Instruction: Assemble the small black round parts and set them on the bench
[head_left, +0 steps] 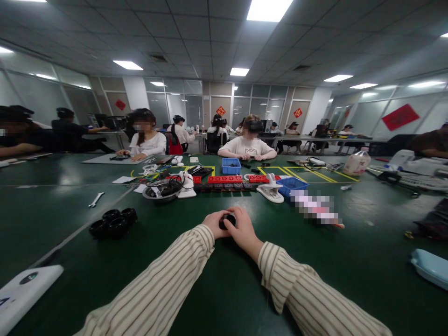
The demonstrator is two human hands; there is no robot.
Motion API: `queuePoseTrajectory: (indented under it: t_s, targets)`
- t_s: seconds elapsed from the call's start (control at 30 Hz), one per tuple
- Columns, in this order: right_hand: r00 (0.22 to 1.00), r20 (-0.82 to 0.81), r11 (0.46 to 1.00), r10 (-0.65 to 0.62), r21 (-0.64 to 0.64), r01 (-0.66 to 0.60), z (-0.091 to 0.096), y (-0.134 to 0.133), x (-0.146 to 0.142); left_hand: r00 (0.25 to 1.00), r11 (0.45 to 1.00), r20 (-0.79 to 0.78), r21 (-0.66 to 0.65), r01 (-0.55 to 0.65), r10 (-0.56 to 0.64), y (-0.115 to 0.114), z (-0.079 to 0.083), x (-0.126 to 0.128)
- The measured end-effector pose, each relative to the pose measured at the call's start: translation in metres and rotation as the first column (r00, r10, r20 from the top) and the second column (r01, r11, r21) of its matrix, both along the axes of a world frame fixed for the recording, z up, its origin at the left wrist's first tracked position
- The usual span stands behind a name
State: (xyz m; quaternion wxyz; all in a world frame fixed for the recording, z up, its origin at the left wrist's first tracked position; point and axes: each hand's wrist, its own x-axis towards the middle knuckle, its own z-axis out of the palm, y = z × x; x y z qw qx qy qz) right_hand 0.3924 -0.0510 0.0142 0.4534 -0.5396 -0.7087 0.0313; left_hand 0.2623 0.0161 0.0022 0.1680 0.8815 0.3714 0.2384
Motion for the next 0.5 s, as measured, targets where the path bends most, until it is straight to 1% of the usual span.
queuePoseTrajectory:
  t_s: [0.13, 0.23, 0.33, 0.5]
  targets:
    - [0.992, -0.002, 0.99, -0.127, -0.06, 0.127, -0.003, 0.003, 0.0, 0.996, 0.996, -0.013, 0.031, -0.086, 0.086, -0.004, 0.003, 0.0]
    - [0.99, 0.017, 0.987, -0.137, -0.077, 0.138, -0.004, 0.004, 0.0, 0.993, 0.993, -0.044, 0.045, -0.109, 0.11, -0.004, 0.004, 0.0]
    - [0.996, 0.026, 0.994, -0.086, -0.07, 0.087, -0.004, 0.006, 0.0, 0.994, 0.995, -0.062, 0.052, -0.088, 0.091, -0.002, 0.003, 0.001]
    - [0.997, 0.03, 0.997, 0.066, -0.053, -0.064, -0.001, 0.005, 0.002, 0.997, 1.0, -0.075, 0.011, -0.001, 0.002, 0.007, -0.002, 0.0]
